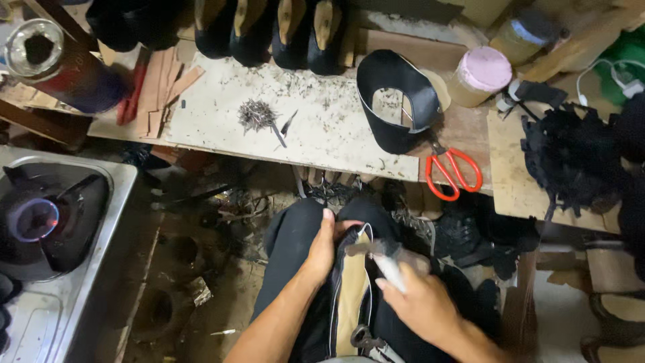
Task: The person sits on the workshop floor and shapes a black fabric shoe upper over a wooden last and insole. They pull and tuck the upper edges around the insole, apply glue, and hammer the edges to secure the upper, working on one shoe then handling another upper piece.
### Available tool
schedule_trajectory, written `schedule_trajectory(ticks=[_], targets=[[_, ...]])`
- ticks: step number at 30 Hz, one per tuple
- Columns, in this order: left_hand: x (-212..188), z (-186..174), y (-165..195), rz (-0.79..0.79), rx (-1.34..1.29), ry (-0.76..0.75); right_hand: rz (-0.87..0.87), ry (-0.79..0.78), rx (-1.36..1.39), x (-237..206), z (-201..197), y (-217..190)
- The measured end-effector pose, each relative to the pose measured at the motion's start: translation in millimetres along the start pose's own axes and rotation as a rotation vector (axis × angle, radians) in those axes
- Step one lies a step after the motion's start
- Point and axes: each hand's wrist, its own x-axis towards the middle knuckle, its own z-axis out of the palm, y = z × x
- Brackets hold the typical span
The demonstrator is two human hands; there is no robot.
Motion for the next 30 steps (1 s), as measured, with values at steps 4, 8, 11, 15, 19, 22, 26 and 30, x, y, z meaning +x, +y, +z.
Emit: schedule_trajectory(ticks=[4,8,11,15,19,22,26,30], targets=[[-4.8,2.8,-2.2,-0.051,-0.067,-0.03,0.09,0.221,0.66,-20.5,-6.2,3.9],[-3.6,1.4,1.1,-0.067,-0.058,-0.009,-0.215,0.335,0.487,-5.5,4.8,-5.4],[-0.8,-1.0,1.5,-0.022,-0.007,0.009,-0.159,0.053,-0.099,10.2,-5.6,-14.1],[-1.5,-1.0,-2.6,-0.086,-0.052,0.023,-0.154,0.298,0.513,-0.4,-26.8,-22.3],[-4.4,-1.8,0.5,0.01,0.111,0.006,-0.301,0.446,0.569,10.8,2.0,-4.7],[-12.7,2.0,20.1,0.119,0.271,0.012,0.216,-0.049,-0.191,28.4,17.2,24.4],[-45.3,13.6,58.4,0.098,0.562,0.036,0.307,0.138,-0.023,34.6,-31.2,51.3],[-66.0,30.5,101.9,0.153,0.989,0.075,0.12,0.443,-0.366,74.4,-94.6,68.2]])
